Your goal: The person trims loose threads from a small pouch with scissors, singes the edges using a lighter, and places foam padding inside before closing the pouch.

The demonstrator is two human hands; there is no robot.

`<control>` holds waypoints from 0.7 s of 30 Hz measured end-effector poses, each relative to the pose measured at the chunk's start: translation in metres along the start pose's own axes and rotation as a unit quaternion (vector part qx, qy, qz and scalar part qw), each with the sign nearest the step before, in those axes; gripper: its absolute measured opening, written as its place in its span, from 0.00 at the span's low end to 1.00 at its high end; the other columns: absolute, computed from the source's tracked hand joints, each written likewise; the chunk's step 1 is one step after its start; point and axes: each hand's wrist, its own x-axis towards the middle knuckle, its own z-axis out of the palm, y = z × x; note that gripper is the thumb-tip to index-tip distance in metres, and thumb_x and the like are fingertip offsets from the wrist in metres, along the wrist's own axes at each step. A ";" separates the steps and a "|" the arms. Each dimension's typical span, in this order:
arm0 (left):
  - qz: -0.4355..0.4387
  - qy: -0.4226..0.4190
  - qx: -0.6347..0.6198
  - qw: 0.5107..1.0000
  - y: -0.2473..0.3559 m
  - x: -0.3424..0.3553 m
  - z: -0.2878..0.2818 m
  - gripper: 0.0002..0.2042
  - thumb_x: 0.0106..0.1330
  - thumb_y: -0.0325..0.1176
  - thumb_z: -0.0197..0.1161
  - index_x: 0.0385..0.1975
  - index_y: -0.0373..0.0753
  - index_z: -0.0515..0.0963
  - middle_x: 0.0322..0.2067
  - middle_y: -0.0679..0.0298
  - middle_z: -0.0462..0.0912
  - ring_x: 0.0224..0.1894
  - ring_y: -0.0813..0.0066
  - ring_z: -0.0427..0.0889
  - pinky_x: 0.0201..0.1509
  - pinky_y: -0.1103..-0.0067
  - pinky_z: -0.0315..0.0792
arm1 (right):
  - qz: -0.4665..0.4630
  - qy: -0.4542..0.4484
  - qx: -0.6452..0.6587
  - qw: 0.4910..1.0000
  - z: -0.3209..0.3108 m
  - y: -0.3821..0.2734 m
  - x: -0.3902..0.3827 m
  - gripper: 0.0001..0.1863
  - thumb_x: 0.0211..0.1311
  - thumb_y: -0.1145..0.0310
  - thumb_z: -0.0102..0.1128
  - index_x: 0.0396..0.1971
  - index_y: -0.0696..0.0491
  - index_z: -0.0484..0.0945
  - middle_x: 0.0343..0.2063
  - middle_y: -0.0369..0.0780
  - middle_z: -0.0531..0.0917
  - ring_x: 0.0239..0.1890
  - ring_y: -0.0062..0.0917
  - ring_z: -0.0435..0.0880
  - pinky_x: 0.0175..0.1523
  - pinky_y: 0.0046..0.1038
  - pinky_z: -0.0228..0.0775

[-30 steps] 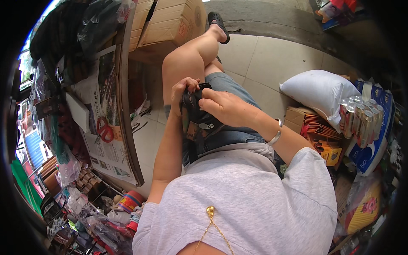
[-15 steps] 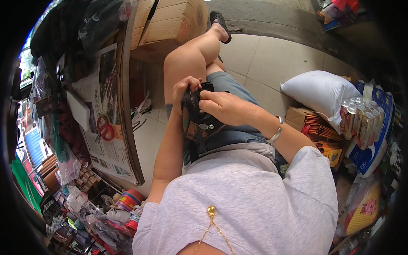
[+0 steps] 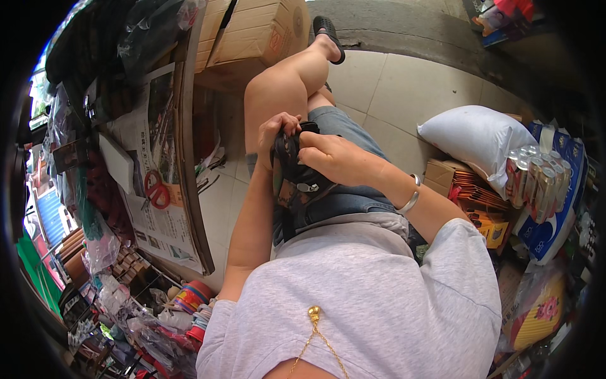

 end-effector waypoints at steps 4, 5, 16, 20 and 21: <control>-0.001 0.002 0.004 1.000 -0.001 -0.001 -0.001 0.20 0.67 0.44 0.42 0.18 0.37 0.67 0.23 0.62 0.69 0.32 0.71 0.71 0.59 0.70 0.62 | -0.004 -0.001 0.004 1.000 0.001 0.000 0.001 0.18 0.66 0.55 0.41 0.33 0.56 0.68 0.27 0.47 0.75 0.33 0.39 0.73 0.44 0.37 0.65; 0.000 0.002 0.001 1.000 0.000 -0.001 -0.001 0.19 0.67 0.43 0.42 0.18 0.37 0.67 0.23 0.62 0.69 0.32 0.71 0.71 0.59 0.70 0.62 | -0.004 -0.002 0.004 1.000 0.000 -0.001 0.001 0.18 0.66 0.55 0.41 0.33 0.56 0.68 0.27 0.47 0.75 0.33 0.39 0.73 0.44 0.37 0.65; 0.001 0.010 -0.034 0.999 0.002 0.000 0.003 0.18 0.68 0.42 0.46 0.18 0.37 0.68 0.21 0.67 0.69 0.31 0.76 0.69 0.49 0.79 0.64 | -0.011 0.023 0.030 0.999 0.003 0.003 0.001 0.17 0.64 0.57 0.42 0.30 0.57 0.68 0.23 0.44 0.71 0.30 0.33 0.72 0.40 0.34 0.64; 0.014 0.009 -0.030 0.999 0.002 0.000 0.003 0.18 0.68 0.42 0.46 0.18 0.37 0.68 0.20 0.67 0.68 0.30 0.76 0.69 0.49 0.79 0.64 | -0.002 0.015 0.031 0.999 0.002 0.001 0.002 0.16 0.64 0.58 0.43 0.29 0.57 0.68 0.22 0.43 0.70 0.30 0.32 0.71 0.40 0.34 0.64; 0.022 0.006 -0.026 0.999 0.002 0.000 0.003 0.18 0.68 0.42 0.46 0.18 0.37 0.68 0.20 0.67 0.68 0.30 0.76 0.69 0.48 0.79 0.64 | -0.005 0.012 0.028 1.000 0.002 0.001 0.002 0.16 0.64 0.58 0.43 0.29 0.57 0.68 0.22 0.43 0.71 0.30 0.32 0.71 0.40 0.34 0.64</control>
